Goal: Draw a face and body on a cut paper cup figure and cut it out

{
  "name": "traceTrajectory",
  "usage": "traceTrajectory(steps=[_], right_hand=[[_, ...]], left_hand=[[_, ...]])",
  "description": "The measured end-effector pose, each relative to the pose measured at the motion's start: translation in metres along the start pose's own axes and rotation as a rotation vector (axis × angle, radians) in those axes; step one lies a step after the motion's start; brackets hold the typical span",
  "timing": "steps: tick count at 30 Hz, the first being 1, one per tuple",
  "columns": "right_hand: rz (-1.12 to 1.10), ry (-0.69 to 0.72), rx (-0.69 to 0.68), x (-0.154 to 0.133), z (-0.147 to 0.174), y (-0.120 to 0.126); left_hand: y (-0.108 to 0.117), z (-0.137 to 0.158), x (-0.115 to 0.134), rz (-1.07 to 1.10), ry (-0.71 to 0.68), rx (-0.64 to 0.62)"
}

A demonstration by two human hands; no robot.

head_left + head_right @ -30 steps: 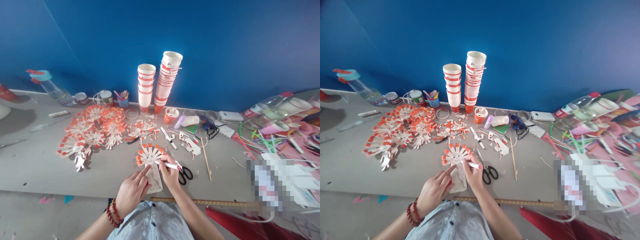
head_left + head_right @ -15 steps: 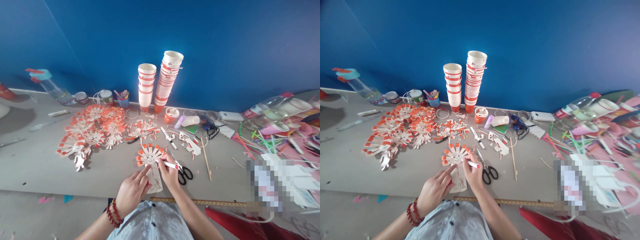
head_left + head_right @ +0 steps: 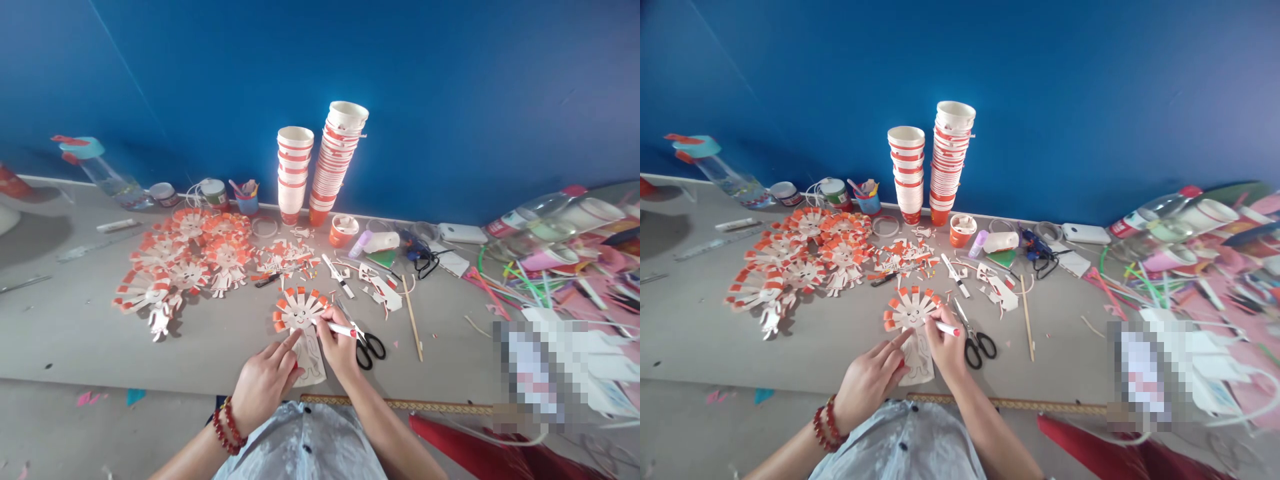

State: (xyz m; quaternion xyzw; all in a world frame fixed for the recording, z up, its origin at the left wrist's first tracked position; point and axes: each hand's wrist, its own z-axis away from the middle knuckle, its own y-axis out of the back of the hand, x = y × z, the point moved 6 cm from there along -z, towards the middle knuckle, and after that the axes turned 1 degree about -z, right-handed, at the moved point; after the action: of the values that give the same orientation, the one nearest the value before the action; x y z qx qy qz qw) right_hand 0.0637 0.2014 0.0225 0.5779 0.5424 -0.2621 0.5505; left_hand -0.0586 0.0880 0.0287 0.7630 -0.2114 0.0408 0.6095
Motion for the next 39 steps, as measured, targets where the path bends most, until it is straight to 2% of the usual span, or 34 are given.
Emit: traceTrajectory(steps=[39], right_hand=[[0.039,0.001,-0.004,0.0049,0.0000,-0.0021]], left_hand=[[-0.0026,0.0005,-0.0005,-0.016,-0.001,-0.017]])
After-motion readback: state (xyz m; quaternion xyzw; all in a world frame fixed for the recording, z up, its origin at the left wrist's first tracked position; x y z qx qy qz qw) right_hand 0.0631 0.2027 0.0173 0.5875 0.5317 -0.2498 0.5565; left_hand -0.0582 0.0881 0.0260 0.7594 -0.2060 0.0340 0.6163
